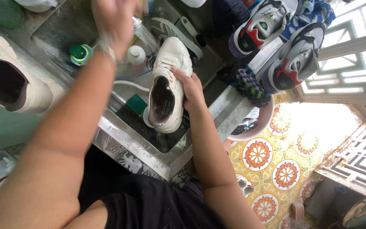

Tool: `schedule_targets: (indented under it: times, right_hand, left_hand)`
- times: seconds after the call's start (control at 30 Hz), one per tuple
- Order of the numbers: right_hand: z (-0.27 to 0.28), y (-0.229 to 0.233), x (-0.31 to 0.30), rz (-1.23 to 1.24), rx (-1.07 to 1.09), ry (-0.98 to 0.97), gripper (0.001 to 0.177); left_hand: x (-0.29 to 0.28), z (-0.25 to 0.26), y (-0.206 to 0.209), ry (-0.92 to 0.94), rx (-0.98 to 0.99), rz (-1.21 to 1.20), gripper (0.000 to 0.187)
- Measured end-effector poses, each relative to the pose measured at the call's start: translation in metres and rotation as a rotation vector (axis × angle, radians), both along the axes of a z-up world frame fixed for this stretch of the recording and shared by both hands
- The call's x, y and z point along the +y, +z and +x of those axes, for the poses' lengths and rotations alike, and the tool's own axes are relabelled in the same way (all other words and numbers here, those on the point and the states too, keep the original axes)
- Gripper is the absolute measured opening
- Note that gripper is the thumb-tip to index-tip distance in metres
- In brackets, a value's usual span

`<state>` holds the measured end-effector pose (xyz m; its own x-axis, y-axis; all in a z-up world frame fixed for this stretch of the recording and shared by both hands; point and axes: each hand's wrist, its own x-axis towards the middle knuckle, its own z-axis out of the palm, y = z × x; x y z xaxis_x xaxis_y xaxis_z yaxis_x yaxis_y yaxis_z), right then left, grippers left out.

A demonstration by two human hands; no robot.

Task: The person scrubs the sole and upper of a white shoe with a brush at a sink, occasionally dipping the brush in a container of water and rinsing the shoe under a faucet.

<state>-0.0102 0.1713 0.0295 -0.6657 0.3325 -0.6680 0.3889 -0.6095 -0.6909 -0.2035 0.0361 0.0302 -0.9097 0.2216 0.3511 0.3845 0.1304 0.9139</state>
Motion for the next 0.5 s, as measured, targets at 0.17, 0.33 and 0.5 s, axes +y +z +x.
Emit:
schedule_targets:
  times: [0.17, 0.33, 0.5]
  right_hand:
    - [-0.004, -0.005, -0.003, 0.038, -0.011, 0.077, 0.059]
    - [-0.012, -0.017, -0.009, 0.073, -0.093, 0.127, 0.056]
    - [-0.022, -0.034, -0.005, -0.068, -0.010, 0.182, 0.043]
  left_hand:
    - [-0.026, 0.098, -0.051, 0.004, -0.428, 0.061, 0.018]
    - [-0.026, 0.086, -0.092, -0.272, -1.209, 0.331, 0.038]
    - [-0.011, 0.062, -0.105, -0.430, -1.169, 0.534, 0.039]
